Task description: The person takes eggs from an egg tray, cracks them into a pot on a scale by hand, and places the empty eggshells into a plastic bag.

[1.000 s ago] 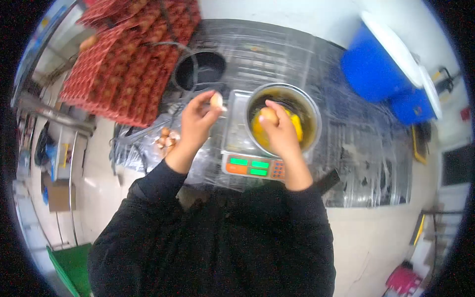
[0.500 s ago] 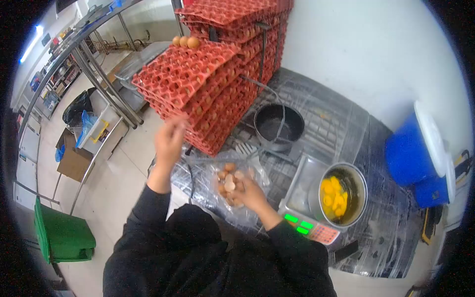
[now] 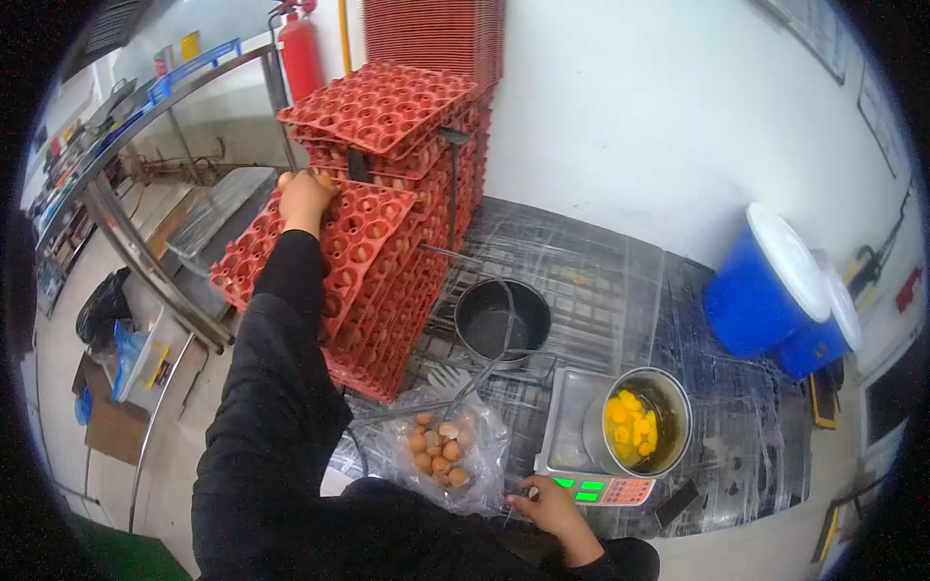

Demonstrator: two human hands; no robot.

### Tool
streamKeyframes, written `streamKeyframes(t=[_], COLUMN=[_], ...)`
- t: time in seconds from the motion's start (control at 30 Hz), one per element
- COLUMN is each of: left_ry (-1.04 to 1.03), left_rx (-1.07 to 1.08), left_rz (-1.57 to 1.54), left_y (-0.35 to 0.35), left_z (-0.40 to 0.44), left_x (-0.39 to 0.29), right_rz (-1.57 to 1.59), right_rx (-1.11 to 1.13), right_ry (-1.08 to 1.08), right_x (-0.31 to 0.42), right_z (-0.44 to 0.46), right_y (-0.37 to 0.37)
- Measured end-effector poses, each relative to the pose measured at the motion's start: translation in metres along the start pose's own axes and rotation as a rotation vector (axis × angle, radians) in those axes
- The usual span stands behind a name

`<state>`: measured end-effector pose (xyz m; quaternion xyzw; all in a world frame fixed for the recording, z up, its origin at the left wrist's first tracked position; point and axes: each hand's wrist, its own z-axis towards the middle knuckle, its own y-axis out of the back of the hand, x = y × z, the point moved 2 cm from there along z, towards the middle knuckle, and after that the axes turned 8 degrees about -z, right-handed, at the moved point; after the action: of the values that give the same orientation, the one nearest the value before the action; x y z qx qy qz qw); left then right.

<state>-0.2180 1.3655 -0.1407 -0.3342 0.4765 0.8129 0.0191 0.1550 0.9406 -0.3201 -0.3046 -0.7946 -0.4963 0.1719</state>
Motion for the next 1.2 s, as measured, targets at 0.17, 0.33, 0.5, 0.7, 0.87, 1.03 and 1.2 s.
streamKeyframes(t=[0.17, 0.33, 0.5, 0.7, 0.87, 1.03, 1.2], left_ry=[-0.068, -0.760, -0.620, -0.262, -0.305, -0.306, -0.271], left_rx=[-0.090, 0.105, 0.807, 1.238, 1.348, 1.316, 1.229], left_rz=[-0.054, -0.603, -1.000, -0.994, -0.998, -0.951, -0.904], left_y=[0.028, 0.094, 0.079, 0.013, 0.005, 0.002, -0.003], left_z=[-0.023, -0.174, -0.372, -0.505, -0.537, -0.542, -0.532], left_x=[-0.020, -0.058, -0.013, 0.013, -0.014, -0.007, 0.016], right_rz=[0.041, 0.256, 0.271, 0.188, -0.118, -0.245, -0.197], right_rx=[-0.061, -0.430, -0.833, -0.533, -0.969, -1.013, -1.029], right_ry=[0.008, 0.435, 1.055, 0.802, 0.324, 0.034, 0.061], right_x=[0.013, 0.077, 0.091, 0.003, -0.101, -0.195, -0.213], right_z=[0.002, 0.012, -0.002, -0.043, -0.057, -0.027, -0.024], right_y=[0.010, 0.022, 0.030, 0.030, 0.068, 0.092, 0.099])
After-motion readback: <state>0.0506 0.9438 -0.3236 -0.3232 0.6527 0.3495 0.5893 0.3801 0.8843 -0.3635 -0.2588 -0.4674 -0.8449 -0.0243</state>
